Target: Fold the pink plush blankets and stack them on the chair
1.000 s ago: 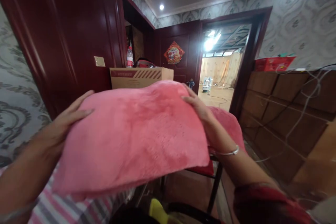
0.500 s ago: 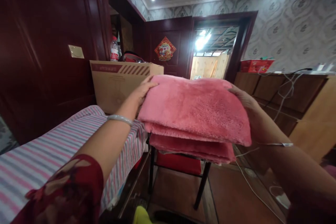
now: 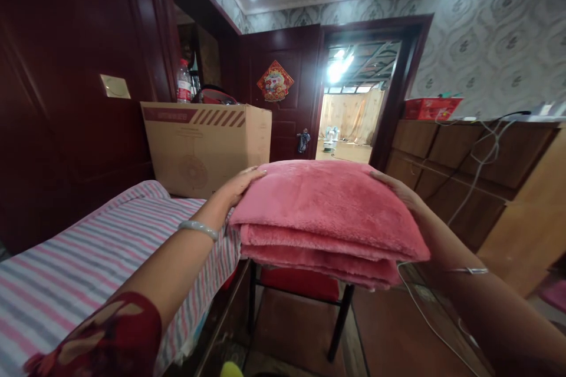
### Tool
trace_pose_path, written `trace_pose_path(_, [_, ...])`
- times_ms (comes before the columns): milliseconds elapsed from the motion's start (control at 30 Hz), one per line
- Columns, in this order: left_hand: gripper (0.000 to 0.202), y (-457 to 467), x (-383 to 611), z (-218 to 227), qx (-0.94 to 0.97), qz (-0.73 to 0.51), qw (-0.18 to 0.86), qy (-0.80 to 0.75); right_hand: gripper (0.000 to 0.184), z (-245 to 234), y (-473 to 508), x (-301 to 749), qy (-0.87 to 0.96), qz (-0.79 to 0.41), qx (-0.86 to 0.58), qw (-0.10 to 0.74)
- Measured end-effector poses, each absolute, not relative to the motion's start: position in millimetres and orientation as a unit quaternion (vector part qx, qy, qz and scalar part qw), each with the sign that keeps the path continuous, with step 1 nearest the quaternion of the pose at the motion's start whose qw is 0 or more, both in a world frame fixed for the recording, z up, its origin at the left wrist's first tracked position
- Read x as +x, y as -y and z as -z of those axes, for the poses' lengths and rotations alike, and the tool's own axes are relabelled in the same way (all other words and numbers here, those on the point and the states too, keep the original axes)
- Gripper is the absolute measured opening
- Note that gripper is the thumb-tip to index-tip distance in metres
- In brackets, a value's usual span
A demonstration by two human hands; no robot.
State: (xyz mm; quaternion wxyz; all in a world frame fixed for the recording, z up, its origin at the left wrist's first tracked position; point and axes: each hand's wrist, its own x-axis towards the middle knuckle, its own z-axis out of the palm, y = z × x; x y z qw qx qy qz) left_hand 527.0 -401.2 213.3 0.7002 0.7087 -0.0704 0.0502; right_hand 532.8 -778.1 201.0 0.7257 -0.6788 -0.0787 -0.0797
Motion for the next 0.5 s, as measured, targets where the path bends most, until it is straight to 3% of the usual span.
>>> trace_pose_path(233, [0.081,393,517,-213,0.716,-0.052,0.696,0.036,0.074,-201,782,529,0.044,0.096,-0.679,0.726])
trace_pose_path(500, [0.069,404,503,-213,0.757,-0.152,0.629,0.094,0.072,-202,785,547,0.065,0.158,-0.707,0.686])
